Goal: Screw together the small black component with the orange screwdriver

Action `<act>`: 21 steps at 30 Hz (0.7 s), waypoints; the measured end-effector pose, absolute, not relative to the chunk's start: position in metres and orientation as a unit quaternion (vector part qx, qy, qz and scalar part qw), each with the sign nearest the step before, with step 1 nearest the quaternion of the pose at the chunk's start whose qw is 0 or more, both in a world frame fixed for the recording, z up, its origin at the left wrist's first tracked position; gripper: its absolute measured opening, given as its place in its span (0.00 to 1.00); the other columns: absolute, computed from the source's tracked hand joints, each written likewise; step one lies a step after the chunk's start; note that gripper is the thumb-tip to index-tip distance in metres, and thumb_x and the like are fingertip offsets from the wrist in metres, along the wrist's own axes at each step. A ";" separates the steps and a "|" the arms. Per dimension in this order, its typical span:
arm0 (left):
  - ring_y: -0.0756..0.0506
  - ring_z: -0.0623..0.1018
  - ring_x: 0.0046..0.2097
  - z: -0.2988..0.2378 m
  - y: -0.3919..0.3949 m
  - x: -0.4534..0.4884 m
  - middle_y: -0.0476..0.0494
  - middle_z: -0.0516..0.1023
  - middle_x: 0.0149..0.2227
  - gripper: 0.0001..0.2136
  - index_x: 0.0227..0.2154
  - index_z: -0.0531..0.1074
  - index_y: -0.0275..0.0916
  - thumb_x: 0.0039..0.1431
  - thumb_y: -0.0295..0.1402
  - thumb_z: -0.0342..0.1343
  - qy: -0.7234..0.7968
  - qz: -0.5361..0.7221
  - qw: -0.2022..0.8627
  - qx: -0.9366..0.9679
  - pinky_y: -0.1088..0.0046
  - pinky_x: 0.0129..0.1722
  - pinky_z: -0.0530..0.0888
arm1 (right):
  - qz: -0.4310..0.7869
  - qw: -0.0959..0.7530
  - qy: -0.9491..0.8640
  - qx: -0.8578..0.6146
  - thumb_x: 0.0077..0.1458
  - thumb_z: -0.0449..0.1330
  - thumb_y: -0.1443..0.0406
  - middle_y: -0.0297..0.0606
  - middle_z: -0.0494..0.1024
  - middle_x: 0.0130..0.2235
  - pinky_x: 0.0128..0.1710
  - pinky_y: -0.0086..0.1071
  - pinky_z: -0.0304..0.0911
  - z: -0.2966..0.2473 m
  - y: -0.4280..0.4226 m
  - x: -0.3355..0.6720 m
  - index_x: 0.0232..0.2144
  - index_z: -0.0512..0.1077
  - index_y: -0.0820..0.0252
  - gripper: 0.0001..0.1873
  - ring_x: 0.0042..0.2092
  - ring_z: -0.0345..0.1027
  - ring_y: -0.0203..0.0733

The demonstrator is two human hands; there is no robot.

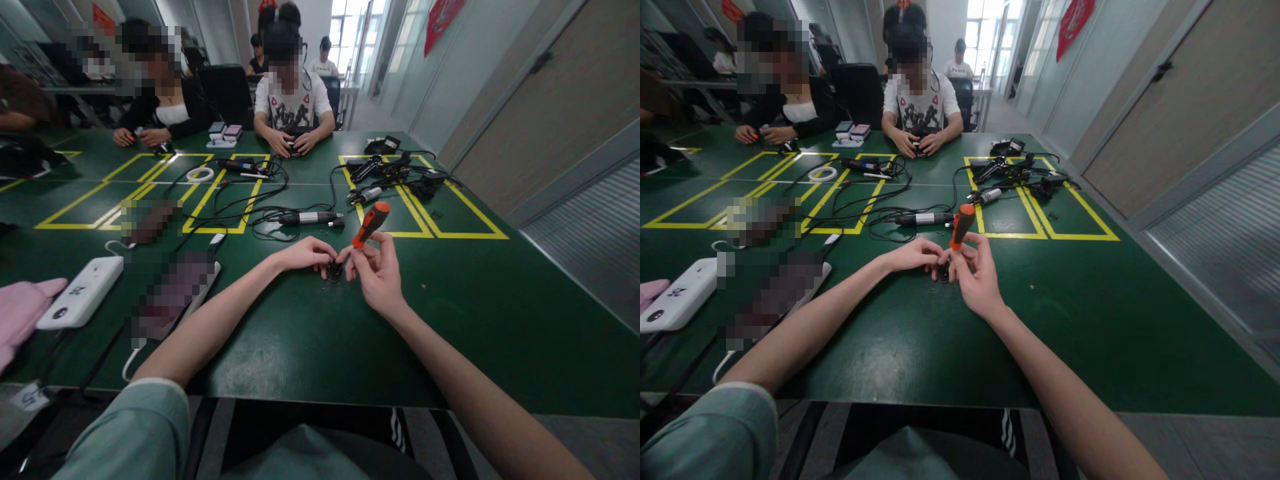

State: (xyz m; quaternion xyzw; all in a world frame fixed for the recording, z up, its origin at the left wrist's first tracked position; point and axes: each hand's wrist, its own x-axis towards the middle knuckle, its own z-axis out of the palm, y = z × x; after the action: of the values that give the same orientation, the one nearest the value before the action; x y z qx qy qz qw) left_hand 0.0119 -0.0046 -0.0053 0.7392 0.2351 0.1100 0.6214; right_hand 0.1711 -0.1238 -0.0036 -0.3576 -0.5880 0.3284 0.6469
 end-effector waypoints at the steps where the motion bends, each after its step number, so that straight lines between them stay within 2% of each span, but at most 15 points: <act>1: 0.52 0.81 0.27 -0.005 -0.005 0.012 0.45 0.83 0.29 0.06 0.33 0.78 0.32 0.58 0.26 0.56 0.237 0.110 0.621 0.739 0.82 0.28 0.70 | 0.330 0.643 -0.590 -0.360 0.69 0.59 0.55 0.27 0.78 0.31 0.22 0.26 0.63 -0.004 -0.124 0.171 0.49 0.62 0.49 0.12 0.22 0.66 0.29; 5: 0.52 0.81 0.27 -0.004 -0.005 0.013 0.45 0.82 0.30 0.06 0.33 0.78 0.32 0.57 0.26 0.56 0.240 0.106 0.619 0.740 0.82 0.29 0.70 | 0.330 0.631 -0.593 -0.375 0.71 0.56 0.54 0.28 0.75 0.30 0.23 0.29 0.65 -0.002 -0.125 0.171 0.52 0.66 0.51 0.13 0.22 0.66 0.31; 8: 0.52 0.81 0.27 -0.003 -0.005 0.012 0.45 0.83 0.31 0.06 0.33 0.78 0.32 0.57 0.26 0.56 0.237 0.107 0.619 0.741 0.82 0.28 0.70 | 0.330 0.632 -0.591 -0.378 0.68 0.60 0.53 0.28 0.74 0.30 0.23 0.29 0.65 0.000 -0.126 0.172 0.52 0.67 0.50 0.15 0.23 0.65 0.31; 16: 0.52 0.81 0.27 -0.004 -0.005 0.010 0.43 0.83 0.30 0.08 0.35 0.78 0.31 0.63 0.30 0.56 0.228 0.105 0.616 0.747 0.82 0.28 0.71 | 0.351 0.644 -0.565 -0.379 0.64 0.65 0.53 0.24 0.79 0.29 0.20 0.25 0.63 -0.003 -0.123 0.170 0.46 0.59 0.49 0.18 0.20 0.66 0.30; 21: 0.52 0.81 0.27 -0.005 -0.005 0.012 0.43 0.83 0.31 0.07 0.35 0.79 0.31 0.58 0.26 0.56 0.236 0.112 0.621 0.739 0.81 0.29 0.71 | 0.332 0.647 -0.568 -0.385 0.65 0.64 0.54 0.30 0.78 0.36 0.21 0.26 0.64 0.000 -0.124 0.170 0.48 0.69 0.52 0.14 0.21 0.65 0.28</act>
State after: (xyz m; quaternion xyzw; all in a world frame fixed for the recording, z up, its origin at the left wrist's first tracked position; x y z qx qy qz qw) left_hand 0.0118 -0.0051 -0.0051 0.7390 0.2363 0.1123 0.6208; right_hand 0.1701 -0.1244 0.0001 -0.3853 -0.5681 0.3320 0.6470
